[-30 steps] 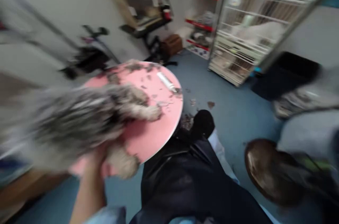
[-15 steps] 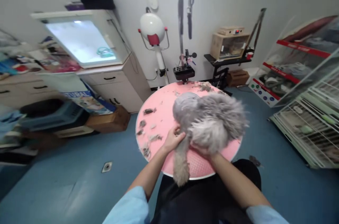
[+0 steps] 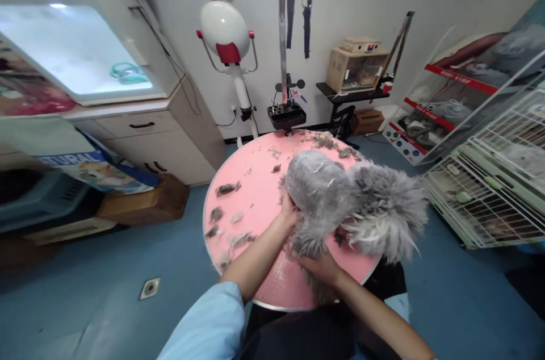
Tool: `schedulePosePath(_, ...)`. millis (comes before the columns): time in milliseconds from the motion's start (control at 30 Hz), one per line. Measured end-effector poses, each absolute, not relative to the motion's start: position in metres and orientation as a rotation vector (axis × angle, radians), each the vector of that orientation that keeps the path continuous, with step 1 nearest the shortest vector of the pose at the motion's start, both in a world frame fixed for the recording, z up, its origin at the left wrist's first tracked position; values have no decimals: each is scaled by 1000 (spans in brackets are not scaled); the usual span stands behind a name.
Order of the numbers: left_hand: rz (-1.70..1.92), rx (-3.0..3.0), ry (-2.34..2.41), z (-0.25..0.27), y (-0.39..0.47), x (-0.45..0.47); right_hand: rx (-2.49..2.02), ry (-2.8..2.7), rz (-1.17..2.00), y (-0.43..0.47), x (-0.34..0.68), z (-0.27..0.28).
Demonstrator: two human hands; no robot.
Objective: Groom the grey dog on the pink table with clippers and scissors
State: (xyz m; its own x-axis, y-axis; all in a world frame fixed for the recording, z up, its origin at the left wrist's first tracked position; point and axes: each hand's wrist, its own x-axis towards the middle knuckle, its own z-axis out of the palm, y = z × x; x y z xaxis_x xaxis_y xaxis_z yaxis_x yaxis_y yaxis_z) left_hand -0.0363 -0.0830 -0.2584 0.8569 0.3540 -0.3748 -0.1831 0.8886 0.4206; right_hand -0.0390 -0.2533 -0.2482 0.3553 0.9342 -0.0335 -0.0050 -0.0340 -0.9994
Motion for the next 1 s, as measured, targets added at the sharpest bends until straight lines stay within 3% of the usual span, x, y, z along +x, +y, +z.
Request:
schedulePosePath(433, 317, 118, 503, -230, -78, -5, -1448, -1035, 811, -257, -24, -220)
schedulePosePath(800, 767, 334, 418, -209, -31, 11, -1750, -980, 916, -287, -27, -268)
schedulePosePath(1000, 723, 361, 424, -193, -17, 15, -1744, -787, 881, -287, -3, -278)
